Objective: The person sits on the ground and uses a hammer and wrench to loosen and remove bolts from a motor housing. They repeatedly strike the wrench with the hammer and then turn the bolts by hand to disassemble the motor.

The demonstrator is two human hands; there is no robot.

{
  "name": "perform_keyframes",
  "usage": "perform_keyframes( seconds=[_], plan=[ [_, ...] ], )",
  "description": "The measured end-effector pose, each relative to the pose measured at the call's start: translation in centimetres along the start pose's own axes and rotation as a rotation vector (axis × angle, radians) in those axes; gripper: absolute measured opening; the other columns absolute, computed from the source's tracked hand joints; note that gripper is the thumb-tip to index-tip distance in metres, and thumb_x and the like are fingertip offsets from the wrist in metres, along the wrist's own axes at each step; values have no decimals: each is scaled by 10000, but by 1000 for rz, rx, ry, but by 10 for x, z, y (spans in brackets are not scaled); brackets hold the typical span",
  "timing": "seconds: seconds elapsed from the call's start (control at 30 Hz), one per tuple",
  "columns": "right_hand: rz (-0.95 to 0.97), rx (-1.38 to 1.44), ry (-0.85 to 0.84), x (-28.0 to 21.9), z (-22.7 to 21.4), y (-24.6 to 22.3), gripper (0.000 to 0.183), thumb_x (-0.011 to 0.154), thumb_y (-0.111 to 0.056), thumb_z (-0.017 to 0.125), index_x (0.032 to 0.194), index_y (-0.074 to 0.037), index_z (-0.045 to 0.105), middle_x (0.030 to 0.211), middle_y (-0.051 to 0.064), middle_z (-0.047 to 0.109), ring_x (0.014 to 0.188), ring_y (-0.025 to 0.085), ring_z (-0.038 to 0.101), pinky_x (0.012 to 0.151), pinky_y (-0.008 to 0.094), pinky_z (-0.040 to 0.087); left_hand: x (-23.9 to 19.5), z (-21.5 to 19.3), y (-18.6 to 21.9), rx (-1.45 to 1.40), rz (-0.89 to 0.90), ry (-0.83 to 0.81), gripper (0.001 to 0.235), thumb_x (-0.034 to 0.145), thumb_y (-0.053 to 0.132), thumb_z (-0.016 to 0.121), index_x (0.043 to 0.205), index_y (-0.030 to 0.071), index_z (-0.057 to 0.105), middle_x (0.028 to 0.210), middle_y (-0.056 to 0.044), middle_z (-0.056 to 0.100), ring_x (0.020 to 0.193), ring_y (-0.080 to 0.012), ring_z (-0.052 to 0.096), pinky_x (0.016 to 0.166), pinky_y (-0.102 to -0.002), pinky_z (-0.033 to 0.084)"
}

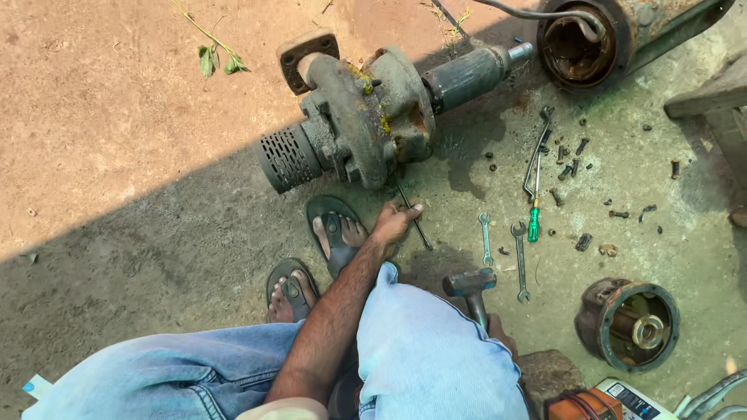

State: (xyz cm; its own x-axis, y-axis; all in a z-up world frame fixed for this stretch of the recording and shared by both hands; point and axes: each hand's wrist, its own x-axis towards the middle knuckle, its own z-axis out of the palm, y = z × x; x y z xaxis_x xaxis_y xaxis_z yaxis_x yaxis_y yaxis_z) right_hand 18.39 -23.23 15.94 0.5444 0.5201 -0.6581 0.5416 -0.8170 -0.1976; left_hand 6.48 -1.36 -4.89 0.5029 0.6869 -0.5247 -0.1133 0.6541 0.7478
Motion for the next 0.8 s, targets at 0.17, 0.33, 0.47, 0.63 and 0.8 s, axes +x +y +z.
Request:
perform_keyframes(
  seconds=[0.17,0.33,0.47,0.63,0.8],
  plan=[
    [2,-12,74,22,22,41,440,908,-246,707,1258,-52,525,952,275,718,896,437,733,805,568,548,-41,-23,43,647,-131,135,535,884,418,772,1170,-21,664,1039,-210,735,972,-318,704,858,-470,580],
    [-176,-149,162,47,35,46,472,851,-243,769,1224,-29,578,1068,251,710,990,434,687,862,560,543,-82,-13,150,1084,-128,-107,511,915,466,717,1129,2,702,1086,-219,735,1023,-337,720,895,-477,563],
    [-559,-161,493,46,27,19,449,837,-212,741,1230,-26,632,1256,270,660,1053,443,640,886,515,542,-94,-8,241,808,65,-23,347,975,387,617,1064,75,738,952,-113,816,851,-226,801,791,-378,635],
    [-552,43,244,70,26,-59,277,970,-197,664,1150,9,703,1044,220,708,936,396,705,828,498,570,-72,-16,304,1239,553,380,689,1006,450,691,1451,-18,452,1406,-278,527,1288,-400,513,1070,-554,450],
    [-518,-246,43,113,44,-97,189,975,-74,589,941,34,741,1000,211,710,906,374,735,827,516,587,-42,-29,282,1537,314,254,984,963,532,707,1592,1,168,1681,-265,41,1553,-444,-24,1209,-665,123]
  ],
)
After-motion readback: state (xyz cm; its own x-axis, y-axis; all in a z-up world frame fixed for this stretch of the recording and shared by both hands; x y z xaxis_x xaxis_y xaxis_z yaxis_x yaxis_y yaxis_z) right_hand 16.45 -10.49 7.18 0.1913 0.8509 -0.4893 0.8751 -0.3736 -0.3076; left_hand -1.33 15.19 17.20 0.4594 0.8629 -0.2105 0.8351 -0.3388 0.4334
